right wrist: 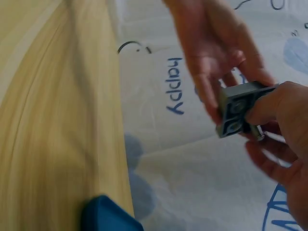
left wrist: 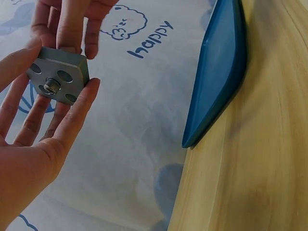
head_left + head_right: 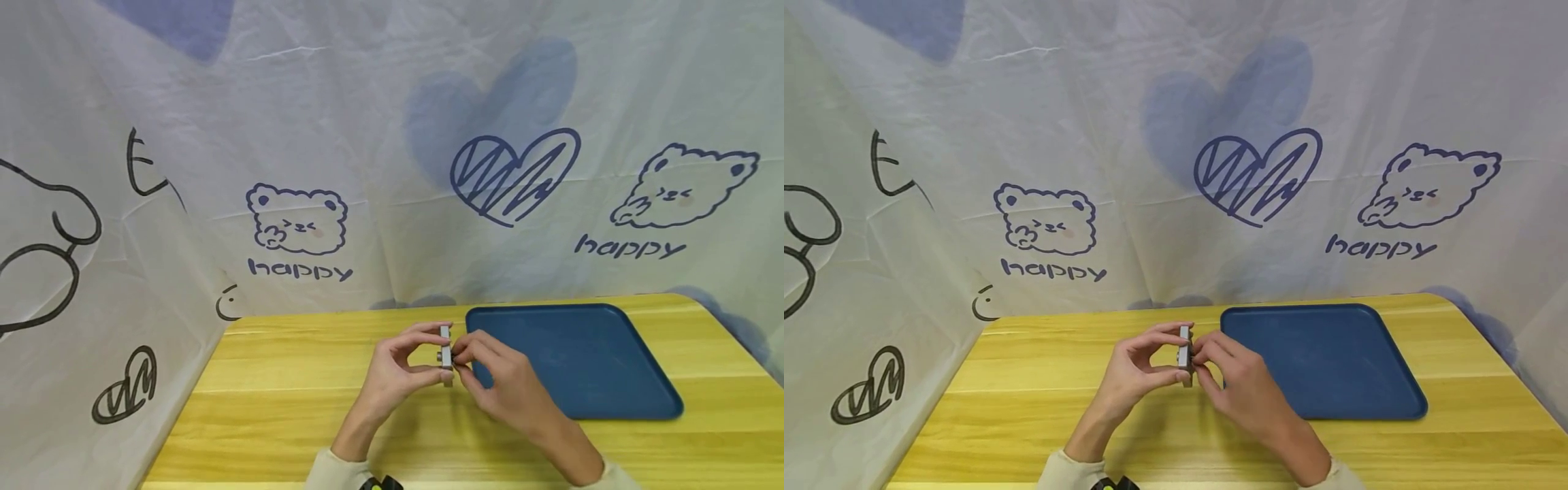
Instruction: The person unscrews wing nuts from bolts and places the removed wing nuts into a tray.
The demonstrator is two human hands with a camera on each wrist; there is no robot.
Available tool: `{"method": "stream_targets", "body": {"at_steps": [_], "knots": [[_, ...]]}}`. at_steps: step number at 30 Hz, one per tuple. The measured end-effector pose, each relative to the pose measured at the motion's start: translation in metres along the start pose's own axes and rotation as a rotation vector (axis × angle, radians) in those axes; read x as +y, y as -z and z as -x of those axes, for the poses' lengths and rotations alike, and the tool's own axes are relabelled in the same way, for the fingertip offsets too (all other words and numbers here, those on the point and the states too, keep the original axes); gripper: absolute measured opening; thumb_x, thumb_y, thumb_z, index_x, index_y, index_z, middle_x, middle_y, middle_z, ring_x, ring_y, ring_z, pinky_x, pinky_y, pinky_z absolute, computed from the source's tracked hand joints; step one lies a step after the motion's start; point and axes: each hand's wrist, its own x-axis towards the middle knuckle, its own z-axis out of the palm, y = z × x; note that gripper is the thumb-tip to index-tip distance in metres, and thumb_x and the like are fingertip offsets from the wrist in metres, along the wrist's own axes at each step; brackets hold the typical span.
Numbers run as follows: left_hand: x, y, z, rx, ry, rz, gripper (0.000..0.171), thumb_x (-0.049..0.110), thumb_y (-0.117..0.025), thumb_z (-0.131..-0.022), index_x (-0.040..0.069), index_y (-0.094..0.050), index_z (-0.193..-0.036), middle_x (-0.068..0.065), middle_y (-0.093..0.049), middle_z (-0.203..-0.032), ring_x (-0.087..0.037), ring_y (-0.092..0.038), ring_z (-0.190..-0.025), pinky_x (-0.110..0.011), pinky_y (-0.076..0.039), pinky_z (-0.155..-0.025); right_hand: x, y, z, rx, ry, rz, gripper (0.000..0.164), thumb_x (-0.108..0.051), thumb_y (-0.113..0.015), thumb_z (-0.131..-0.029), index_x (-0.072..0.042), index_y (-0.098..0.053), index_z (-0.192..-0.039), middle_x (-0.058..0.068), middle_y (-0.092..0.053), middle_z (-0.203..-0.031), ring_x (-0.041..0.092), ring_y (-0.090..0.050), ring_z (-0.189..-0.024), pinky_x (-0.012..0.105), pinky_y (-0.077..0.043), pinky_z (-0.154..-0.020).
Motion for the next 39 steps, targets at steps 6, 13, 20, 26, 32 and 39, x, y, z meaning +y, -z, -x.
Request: {"method": "stream_targets", "body": {"at_steps": [6, 13, 20, 26, 32, 39], "knots": [[0.002, 0.002, 0.001, 0.019, -0.004, -0.009, 0.041, -0.007, -0.084, -0.081, -0.01, -0.07, -0.119, -0.017, -0.057, -0.144, -0.038, -0.051, -0.136, -0.047, -0.058, -0.094, 0.002, -0.004, 0.002, 0.001, 0.094, 0.075, 0.011, -0.001, -0.075, -0.093, -0.007, -0.066, -0.097, 0.005, -0.065, -0.108, 0.016, -0.066, -0.089, 0.021, -0.057, -0.076], [0.004, 0.001, -0.002, 0.018, 0.005, 0.013, 0.04, -0.011, -0.082, -0.081, -0.011, -0.069, -0.119, -0.016, -0.056, -0.145, -0.034, -0.053, -0.134, -0.049, -0.059, -0.092, 0.0, -0.001, 0.001, 0.015, -0.078, -0.084, 0.031, 0.007, -0.079, -0.083, -0.015, -0.068, -0.102, 0.0, -0.065, -0.113, 0.015, -0.065, -0.094, 0.02, -0.055, -0.078], [0.003, 0.001, -0.003, 0.003, -0.022, 0.024, 0.04, -0.013, -0.082, -0.079, -0.013, -0.069, -0.117, -0.019, -0.056, -0.143, -0.036, -0.051, -0.136, -0.051, -0.059, -0.091, 0.003, 0.004, 0.003, 0.081, -0.371, -0.323, 0.015, 0.0, -0.066, -0.099, -0.012, -0.069, -0.109, 0.007, -0.067, -0.115, 0.016, -0.067, -0.102, 0.03, -0.061, -0.084], [-0.001, 0.0, -0.001, -0.034, -0.066, 0.02, 0.038, -0.009, -0.083, -0.08, -0.013, -0.07, -0.116, -0.022, -0.058, -0.141, -0.042, -0.052, -0.133, -0.051, -0.06, -0.09, 0.003, 0.011, 0.002, -0.01, -0.79, -0.567, 0.03, -0.022, -0.065, -0.103, 0.002, -0.067, -0.12, 0.019, -0.071, -0.11, 0.021, -0.073, -0.093, 0.04, -0.063, -0.083], [-0.004, -0.004, -0.001, -0.066, -0.081, -0.008, 0.036, -0.009, -0.082, -0.082, -0.01, -0.071, -0.116, -0.024, -0.056, -0.143, -0.043, -0.05, -0.135, -0.051, -0.059, -0.09, 0.003, 0.018, -0.002, -0.132, -0.94, -0.758, 0.045, -0.026, -0.068, -0.102, 0.01, -0.061, -0.128, 0.015, -0.074, -0.107, 0.024, -0.073, -0.094, 0.038, -0.063, -0.084], [-0.003, -0.008, -0.001, -0.065, -0.044, -0.021, 0.035, -0.008, -0.082, -0.082, -0.009, -0.072, -0.116, -0.021, -0.056, -0.144, -0.041, -0.049, -0.137, -0.049, -0.059, -0.092, 0.005, 0.017, -0.001, -0.146, -0.951, -0.803, 0.037, -0.019, -0.07, -0.1, 0.01, -0.063, -0.122, 0.012, -0.075, -0.101, 0.021, -0.073, -0.09, 0.035, -0.063, -0.08]]}}
